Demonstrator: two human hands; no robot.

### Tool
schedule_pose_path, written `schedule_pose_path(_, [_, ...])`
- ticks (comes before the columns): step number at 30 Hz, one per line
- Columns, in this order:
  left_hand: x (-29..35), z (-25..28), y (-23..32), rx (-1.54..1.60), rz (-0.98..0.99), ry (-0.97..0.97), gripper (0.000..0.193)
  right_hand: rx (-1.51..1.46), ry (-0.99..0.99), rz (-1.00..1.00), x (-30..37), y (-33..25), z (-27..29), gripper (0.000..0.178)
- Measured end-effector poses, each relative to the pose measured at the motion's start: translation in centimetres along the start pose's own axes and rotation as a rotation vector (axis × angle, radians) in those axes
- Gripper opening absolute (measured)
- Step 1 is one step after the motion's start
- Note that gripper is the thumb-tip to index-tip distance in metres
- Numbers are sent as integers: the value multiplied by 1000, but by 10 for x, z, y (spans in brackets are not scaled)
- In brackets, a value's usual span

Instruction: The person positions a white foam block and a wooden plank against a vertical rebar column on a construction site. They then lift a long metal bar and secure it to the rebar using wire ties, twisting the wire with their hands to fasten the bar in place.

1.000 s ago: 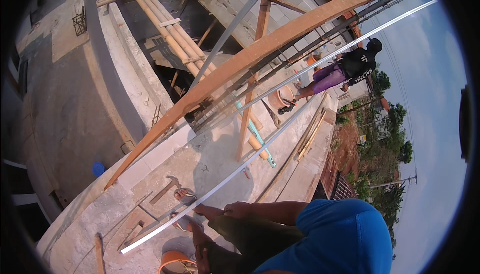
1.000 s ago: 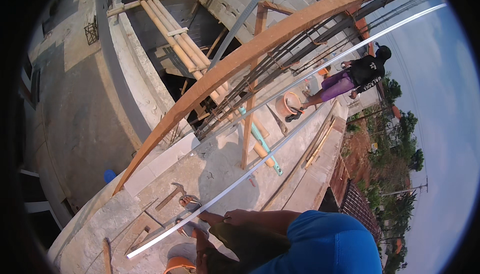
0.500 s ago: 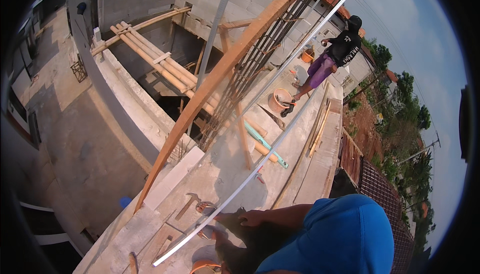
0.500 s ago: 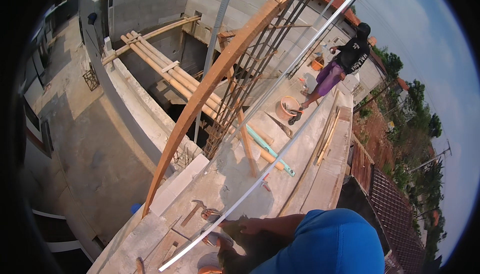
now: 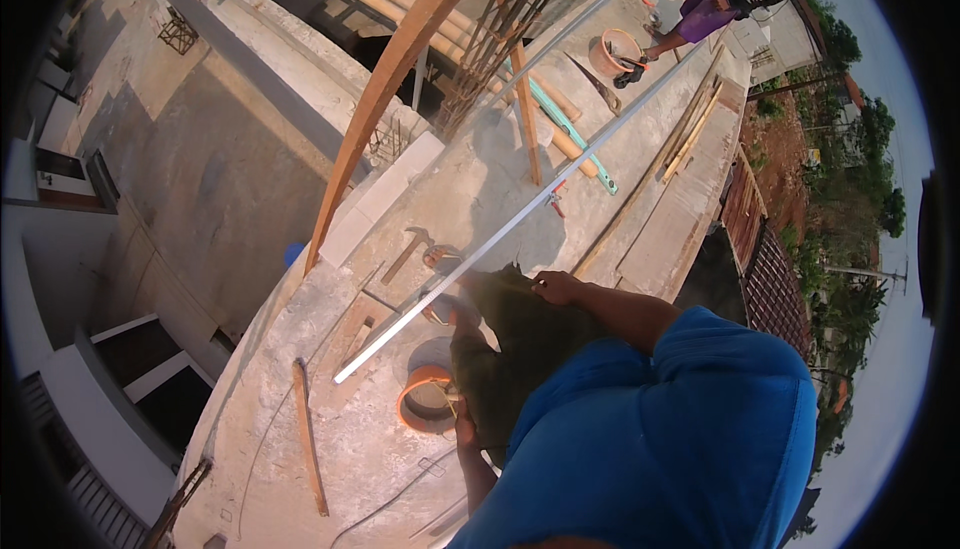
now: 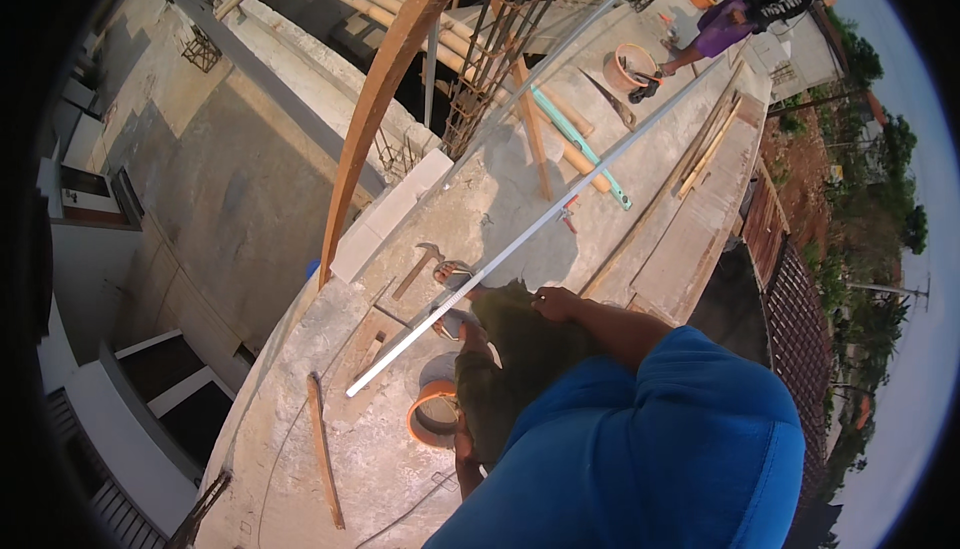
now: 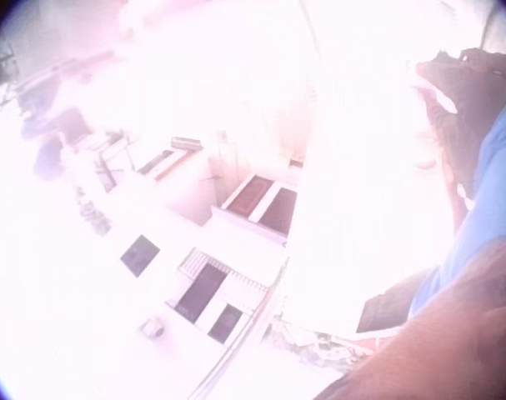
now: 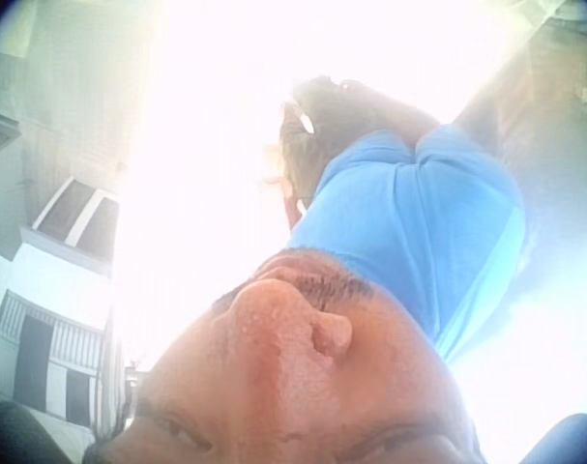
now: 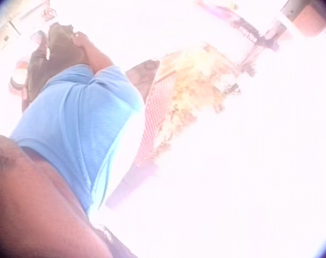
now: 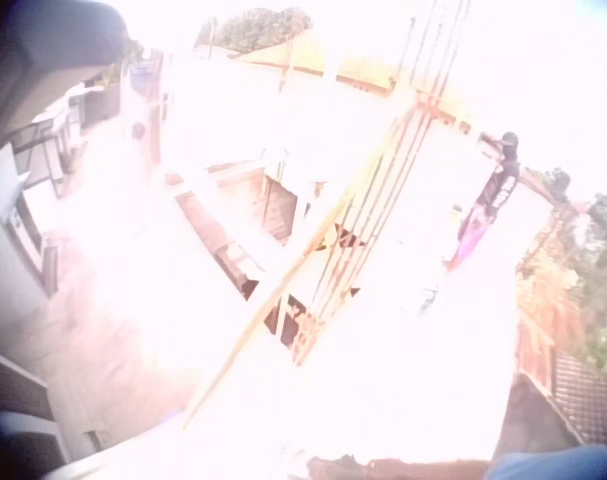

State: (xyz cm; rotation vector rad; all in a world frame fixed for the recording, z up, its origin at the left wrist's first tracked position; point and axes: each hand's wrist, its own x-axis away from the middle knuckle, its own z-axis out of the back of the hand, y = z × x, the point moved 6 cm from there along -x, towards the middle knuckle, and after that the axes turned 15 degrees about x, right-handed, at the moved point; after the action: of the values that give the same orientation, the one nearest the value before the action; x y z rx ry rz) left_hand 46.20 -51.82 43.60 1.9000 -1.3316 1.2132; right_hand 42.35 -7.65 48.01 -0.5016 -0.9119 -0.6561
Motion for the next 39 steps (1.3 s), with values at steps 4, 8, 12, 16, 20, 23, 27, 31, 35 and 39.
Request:
schedule_pose_path(4, [37, -16, 5, 4, -16, 60, 66, -13, 3, 41, 1, -17, 11, 56])
schedule_pose_path(8, [47, -19, 13, -88, -30, 120, 69, -6, 31, 71, 5, -19, 12, 56])
schedule_pose_path(12, [51, -17, 20, -147, -39, 215, 69, -13, 81, 99, 3, -21, 16, 57])
schedule_pose_path(16, [49, -5, 35, -241, -80, 209, 65, -56, 88, 127, 5, -29, 22, 55])
schedule_pose_path(20, [51, 7, 66, -528, -181, 374, 57, -9, 201, 248, -2, -20, 33, 52])
schedule_pose_path(23, [37, 7, 82, -619, -295, 364, 47, -156, 475, 274, -7, -28, 138, 46])
schedule_pose_path(27, [35, -1, 104, -931, -494, 338, 35, -523, 980, 342, 60, -60, 325, 39])
schedule_pose_path(31, [49, -29, 118, -1858, -1059, 208, 23, -869, 1518, 500, 170, -68, 511, 35])
schedule_pose_path(35, [53, -31, 127, -1544, -1271, 95, 19, -679, 1984, 697, 286, -105, 628, 33])
schedule_pose_path(39, [10, -7, 123, -565, -562, 417, 36, -161, 2360, 710, 347, -138, 694, 41])
